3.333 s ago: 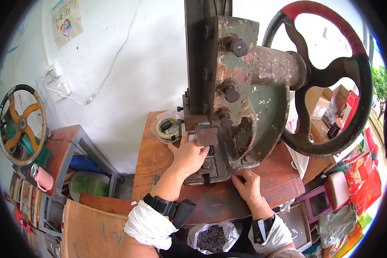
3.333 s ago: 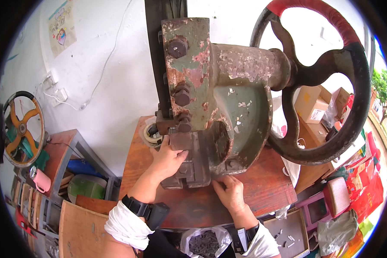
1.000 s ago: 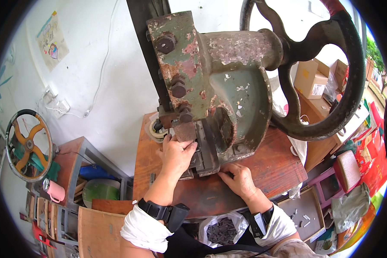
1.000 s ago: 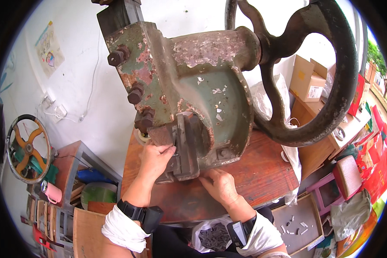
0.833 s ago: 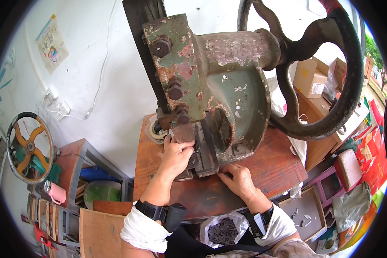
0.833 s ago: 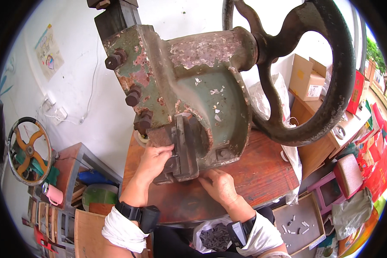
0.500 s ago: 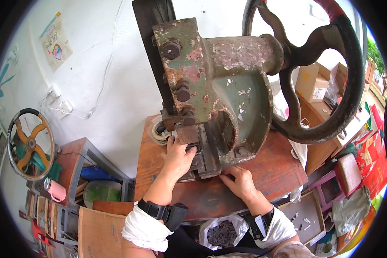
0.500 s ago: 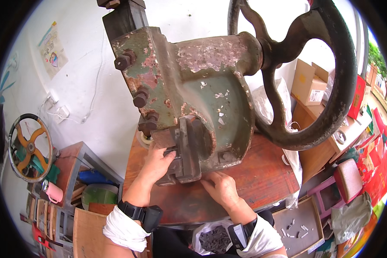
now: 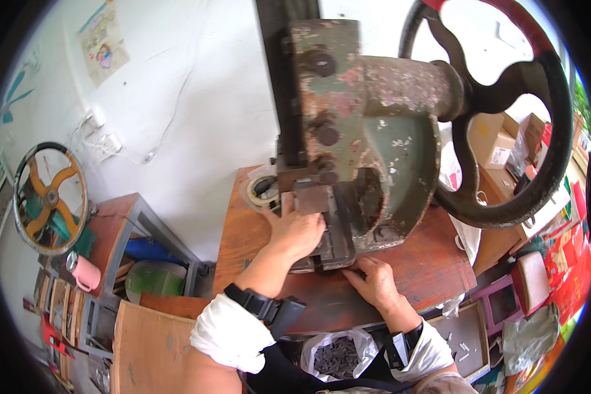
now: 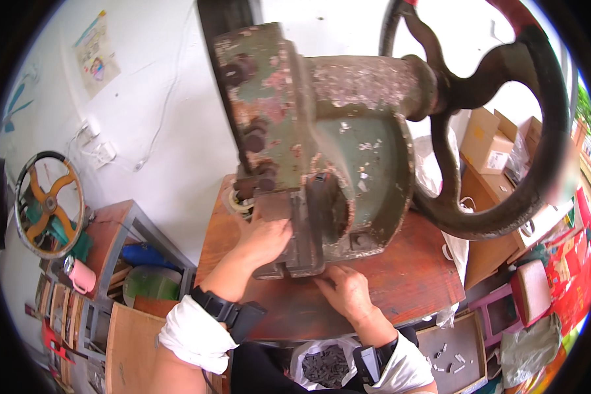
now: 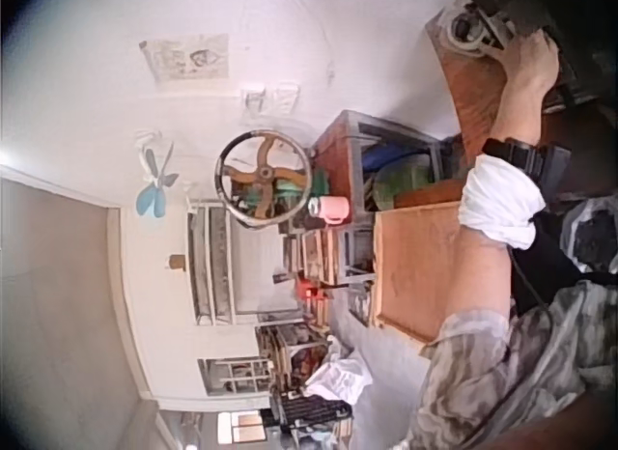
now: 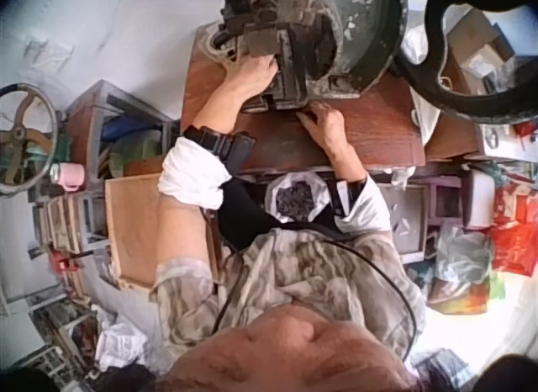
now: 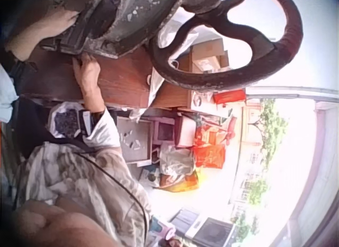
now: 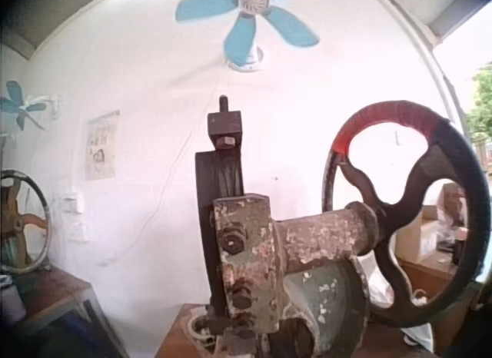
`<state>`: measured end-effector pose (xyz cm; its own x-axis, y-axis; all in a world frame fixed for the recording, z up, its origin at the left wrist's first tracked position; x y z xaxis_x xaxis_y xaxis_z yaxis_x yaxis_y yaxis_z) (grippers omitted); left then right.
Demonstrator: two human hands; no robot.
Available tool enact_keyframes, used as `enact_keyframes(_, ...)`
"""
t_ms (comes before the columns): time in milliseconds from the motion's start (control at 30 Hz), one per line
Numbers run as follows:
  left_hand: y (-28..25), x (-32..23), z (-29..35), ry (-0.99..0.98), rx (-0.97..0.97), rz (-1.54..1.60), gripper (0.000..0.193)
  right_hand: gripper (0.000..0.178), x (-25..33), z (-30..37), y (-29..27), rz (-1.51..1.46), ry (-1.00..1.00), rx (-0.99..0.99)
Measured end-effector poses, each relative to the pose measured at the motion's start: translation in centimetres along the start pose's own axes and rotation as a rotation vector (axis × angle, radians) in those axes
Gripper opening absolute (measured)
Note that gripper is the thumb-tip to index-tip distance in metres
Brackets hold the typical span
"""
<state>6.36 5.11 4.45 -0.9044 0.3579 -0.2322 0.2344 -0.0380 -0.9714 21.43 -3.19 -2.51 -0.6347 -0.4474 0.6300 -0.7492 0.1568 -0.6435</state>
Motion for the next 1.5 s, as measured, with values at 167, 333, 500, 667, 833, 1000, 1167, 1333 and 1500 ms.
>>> enact_keyframes(167,0.1,2.5,1.4,0.015,-0.227,0.075,0.034,0.014,-0.5,0.1,1.8,-0.050,0.013,-0.013)
enact_keyframes(333,-2.0,6.8,14.2,0.008,-0.785,0.543,0.013,0.012,-3.0,0.8,-0.4,-0.154,0.157,-0.051)
enact_keyframes(500,4.1,15.7,43.4,-0.607,-0.742,0.055,0.013,0.012,-4.4,0.8,0.0,-0.134,0.021,0.038)
enact_keyframes(667,4.9,15.9,63.8,-1.111,-0.266,0.050,0.032,0.013,-4.6,-0.1,1.7,-0.070,-0.069,0.146)
enact_keyframes(833,9.2,11.3,62.4,-0.968,-0.018,-0.278,0.041,0.012,-5.2,-0.2,1.7,-0.027,-0.067,0.148)
enact_keyframes(1000,7.2,10.2,61.8,-1.029,0.019,-0.020,0.035,0.012,-5.3,-0.2,1.5,0.007,-0.085,0.141)
enact_keyframes(1167,6.2,12.4,61.1,-1.137,0.203,0.293,0.034,0.013,-4.6,0.0,1.5,0.025,-0.124,0.120)
enact_keyframes(1333,7.3,12.8,61.5,-0.994,0.091,0.371,0.037,0.012,-3.9,0.2,1.6,0.034,-0.143,0.104)
enact_keyframes(1500,7.3,12.7,61.4,-1.096,0.098,0.451,0.042,0.012,-3.8,0.2,1.4,0.026,-0.125,0.107)
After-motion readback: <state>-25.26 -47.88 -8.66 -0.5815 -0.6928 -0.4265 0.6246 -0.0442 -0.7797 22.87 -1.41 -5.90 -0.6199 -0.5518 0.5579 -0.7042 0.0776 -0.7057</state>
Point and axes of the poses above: each hand's wrist, its own z-axis away from the middle knuckle, its own y-axis out of the palm, x = y × z, the point moved 6 cm from there along -z, towards the middle knuckle, and after that the axes turned 5 degrees about x, right-handed, at the moved point
